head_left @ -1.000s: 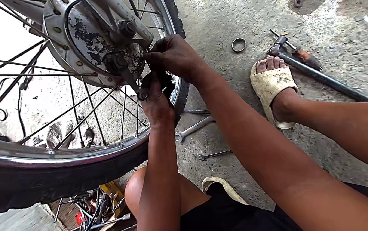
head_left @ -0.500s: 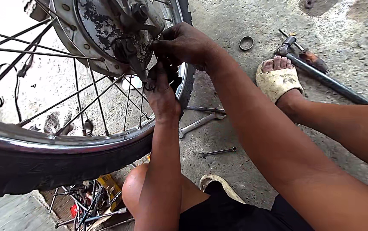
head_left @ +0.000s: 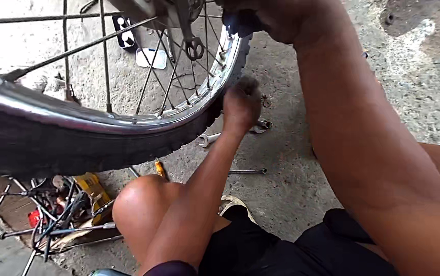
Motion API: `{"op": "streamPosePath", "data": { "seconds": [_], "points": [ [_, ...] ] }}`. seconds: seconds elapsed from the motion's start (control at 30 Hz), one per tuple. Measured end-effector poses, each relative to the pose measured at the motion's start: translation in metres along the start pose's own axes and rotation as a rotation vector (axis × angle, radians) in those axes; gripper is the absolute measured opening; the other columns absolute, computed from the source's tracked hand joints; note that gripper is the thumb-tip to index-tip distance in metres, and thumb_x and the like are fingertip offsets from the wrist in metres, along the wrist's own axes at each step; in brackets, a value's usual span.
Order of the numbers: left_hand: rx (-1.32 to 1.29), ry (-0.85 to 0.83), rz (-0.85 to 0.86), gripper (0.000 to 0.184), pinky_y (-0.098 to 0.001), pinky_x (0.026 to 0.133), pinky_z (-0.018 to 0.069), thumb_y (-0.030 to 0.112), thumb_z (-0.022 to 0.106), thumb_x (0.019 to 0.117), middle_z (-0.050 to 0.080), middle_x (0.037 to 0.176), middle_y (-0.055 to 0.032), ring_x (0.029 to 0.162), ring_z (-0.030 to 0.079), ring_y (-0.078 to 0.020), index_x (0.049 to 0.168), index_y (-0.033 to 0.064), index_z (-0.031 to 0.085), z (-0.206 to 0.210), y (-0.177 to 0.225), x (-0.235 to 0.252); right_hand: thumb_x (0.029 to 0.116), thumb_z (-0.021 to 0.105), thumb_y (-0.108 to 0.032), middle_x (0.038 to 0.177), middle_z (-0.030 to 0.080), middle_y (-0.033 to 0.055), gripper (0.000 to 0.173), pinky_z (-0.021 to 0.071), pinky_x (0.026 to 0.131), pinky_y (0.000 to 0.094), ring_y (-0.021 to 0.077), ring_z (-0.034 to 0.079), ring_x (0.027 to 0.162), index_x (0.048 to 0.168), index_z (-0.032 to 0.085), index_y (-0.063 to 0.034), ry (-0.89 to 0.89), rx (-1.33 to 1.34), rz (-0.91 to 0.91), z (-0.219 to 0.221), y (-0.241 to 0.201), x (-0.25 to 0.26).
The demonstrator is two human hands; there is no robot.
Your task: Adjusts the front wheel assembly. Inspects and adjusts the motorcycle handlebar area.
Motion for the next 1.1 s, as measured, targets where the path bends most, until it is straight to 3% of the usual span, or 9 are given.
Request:
{"op": "streamPosePath", "data": {
  "seconds": [0.13,0.3,0.43,0.67,0.8,0.93,0.97,1.03,1.1],
  "points": [
    [0.429,-0.163,-0.107,0.026,-0.0554,0.09,0.057,0.022,0.06,0.0985,0.072,0.111,-0.0117,0.105,0.07,-0.0281,0.12,0.0095,0.068,0.046,-0.049,0.008,0.1013,0.063,-0.011,0.074,0.068,0.0025,0.017,0.0556,0.061,0.0242,0.0098,0.064,0.064,0.087,0.069,-0.0036,0.01,0.0,-0.012,-0.002,-0.002,0.0],
    [0.677,-0.112,-0.027,0.034,-0.0503,0.102,0.0528,0.02,0.068,0.0929,0.063,0.132,-0.0125,0.126,0.058,-0.0314,0.127,0.0144,0.068,0.08,-0.065,0.027,0.1031,0.062,-0.014,0.078,0.07,0.0041,0.019,0.0585,0.066,0.0258,0.0116,0.067,0.068,0.09,0.07,-0.0024,0.004,-0.011,-0.011,-0.003,0.003,0.0],
    [0.812,-0.122,0.183,0.035,-0.0478,0.099,0.0538,0.02,0.068,0.0929,0.059,0.133,-0.011,0.131,0.053,-0.0316,0.128,0.0205,0.069,0.099,-0.055,0.047,0.1024,0.062,-0.011,0.073,0.067,0.0039,0.021,0.0547,0.06,0.0235,0.0103,0.064,0.064,0.085,0.069,-0.0018,-0.011,-0.019,-0.029,-0.002,-0.001,0.0],
    [0.89,-0.164,0.248,0.029,-0.0517,0.098,0.0517,0.024,0.065,0.0962,0.059,0.137,-0.0094,0.134,0.05,-0.0327,0.125,0.0193,0.071,0.105,-0.061,0.059,0.1041,0.06,-0.013,0.073,0.066,0.0048,0.024,0.0535,0.06,0.0243,0.0107,0.062,0.064,0.085,0.068,-0.0012,-0.023,0.004,-0.027,0.0,0.0,0.002],
    [0.841,-0.132,0.214,0.027,-0.0507,0.099,0.0518,0.018,0.057,0.0985,0.062,0.131,-0.0088,0.132,0.052,-0.0313,0.12,0.0198,0.073,0.106,-0.06,0.063,0.1048,0.061,-0.019,0.078,0.07,0.0045,0.023,0.0578,0.064,0.0262,0.0121,0.067,0.067,0.092,0.07,-0.0022,0.011,-0.016,-0.007,-0.001,-0.002,0.0],
    [0.748,-0.126,0.266,0.031,-0.0497,0.1,0.0504,0.02,0.058,0.0986,0.063,0.133,-0.0076,0.127,0.055,-0.0295,0.127,0.0196,0.07,0.094,-0.037,0.046,0.1056,0.06,-0.021,0.084,0.07,0.0075,0.019,0.0604,0.064,0.0281,0.0151,0.069,0.069,0.11,0.063,-0.0022,0.0,0.094,0.026,0.003,0.0,0.002],
    [0.644,-0.113,0.273,0.027,-0.0477,0.101,0.0527,0.02,0.059,0.0995,0.067,0.129,-0.0077,0.123,0.061,-0.0267,0.124,0.0164,0.071,0.082,-0.026,0.036,0.1056,0.06,-0.021,0.086,0.07,0.0083,0.02,0.0609,0.063,0.0291,0.0161,0.069,0.069,0.114,0.062,-0.0027,0.001,0.122,0.034,0.004,0.002,0.001],
    [0.372,-0.078,0.254,0.017,-0.0458,0.087,0.0589,0.016,0.063,0.0977,0.07,0.108,-0.0074,0.101,0.068,-0.0217,0.112,0.0102,0.071,0.048,-0.002,0.012,0.1057,0.059,-0.02,0.087,0.07,0.0092,0.019,0.0618,0.063,0.0308,0.0177,0.07,0.07,0.115,0.061,-0.0035,0.011,0.173,0.033,0.006,0.002,-0.001],
    [0.141,-0.017,0.181,0.016,-0.0391,0.08,0.0616,0.013,0.066,0.0969,0.071,0.101,-0.0046,0.088,0.07,-0.015,0.112,0.009,0.072,0.004,0.015,-0.017,0.106,0.058,-0.02,0.087,0.069,0.0094,0.019,0.0622,0.062,0.0325,0.0185,0.07,0.069,0.114,0.06,-0.0034,0.02,0.221,0.027,0.008,0.005,-0.003]
  ]
}}
Point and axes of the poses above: each hand's wrist, its own x-axis towards the middle knuckle, its own z-axis out of the palm, y = z × x, the point moved 9 cm from there along x, towards the middle knuckle
